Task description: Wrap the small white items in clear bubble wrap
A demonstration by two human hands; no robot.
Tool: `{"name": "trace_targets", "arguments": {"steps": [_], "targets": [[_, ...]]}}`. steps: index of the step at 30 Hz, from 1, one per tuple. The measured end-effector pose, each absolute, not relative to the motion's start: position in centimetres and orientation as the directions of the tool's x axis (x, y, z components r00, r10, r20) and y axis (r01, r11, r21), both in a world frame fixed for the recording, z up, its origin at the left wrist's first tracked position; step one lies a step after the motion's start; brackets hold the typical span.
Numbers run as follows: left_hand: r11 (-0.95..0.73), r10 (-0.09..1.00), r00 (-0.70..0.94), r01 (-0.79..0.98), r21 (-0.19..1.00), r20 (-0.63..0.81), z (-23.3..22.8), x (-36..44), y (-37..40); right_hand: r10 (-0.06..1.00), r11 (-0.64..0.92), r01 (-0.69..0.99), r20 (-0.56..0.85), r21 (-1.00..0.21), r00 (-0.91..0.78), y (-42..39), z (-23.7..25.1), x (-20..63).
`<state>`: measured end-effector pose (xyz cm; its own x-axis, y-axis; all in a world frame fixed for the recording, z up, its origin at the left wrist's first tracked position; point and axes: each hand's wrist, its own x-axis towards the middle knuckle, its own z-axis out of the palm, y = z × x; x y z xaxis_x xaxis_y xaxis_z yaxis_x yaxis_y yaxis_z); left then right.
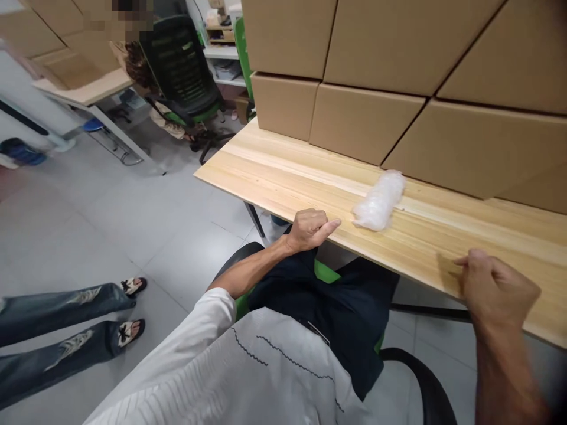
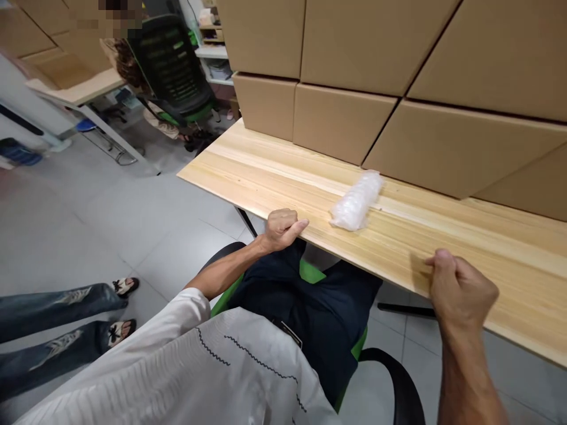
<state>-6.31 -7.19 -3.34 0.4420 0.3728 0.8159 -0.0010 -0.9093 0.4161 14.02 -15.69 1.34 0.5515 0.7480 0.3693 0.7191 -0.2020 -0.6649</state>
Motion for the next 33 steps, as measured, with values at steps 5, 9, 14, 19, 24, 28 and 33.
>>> {"name": "trace_targets", "arguments": {"steps": [5,9,14,19,24,28,33], "targets": [[-0.798,0.531,0.542,0.061,0.600,0.651,-4.9,-6.3,-7.7,0.600,-0.441,0.691,0.385,-0.572,0.701,-25.0,0.0,17.3],[-0.796,0.546,0.581,0.136,0.589,0.603,-5.4,-5.9,-7.5,0.467,-0.507,0.678,0.492,-0.532,0.735,-31.5,-3.8,21.7],[-0.860,0.489,0.616,0.226,0.457,0.617,-6.5,-5.3,-7.4,0.533,-0.552,0.761,0.558,-0.341,0.636,-31.8,-6.7,23.2],[-0.917,0.397,0.669,0.261,0.301,0.628,-7.2,-5.1,-7.2,0.557,-0.525,0.787,0.568,-0.324,0.606,-31.5,-6.7,23.2],[-0.932,0.362,0.652,0.268,0.245,0.666,-7.4,-5.1,-7.1,0.558,-0.531,0.786,0.567,-0.317,0.606,-31.6,-6.7,23.1],[-0.930,0.368,0.645,0.268,0.253,0.670,-7.5,-5.1,-7.0,0.560,-0.556,0.770,0.543,-0.314,0.626,-31.5,-6.4,22.6],[-0.919,0.393,0.632,0.259,0.296,0.668,-7.2,-4.9,-7.0,0.573,-0.540,0.776,0.533,-0.325,0.622,-31.3,-5.6,22.0]]}}
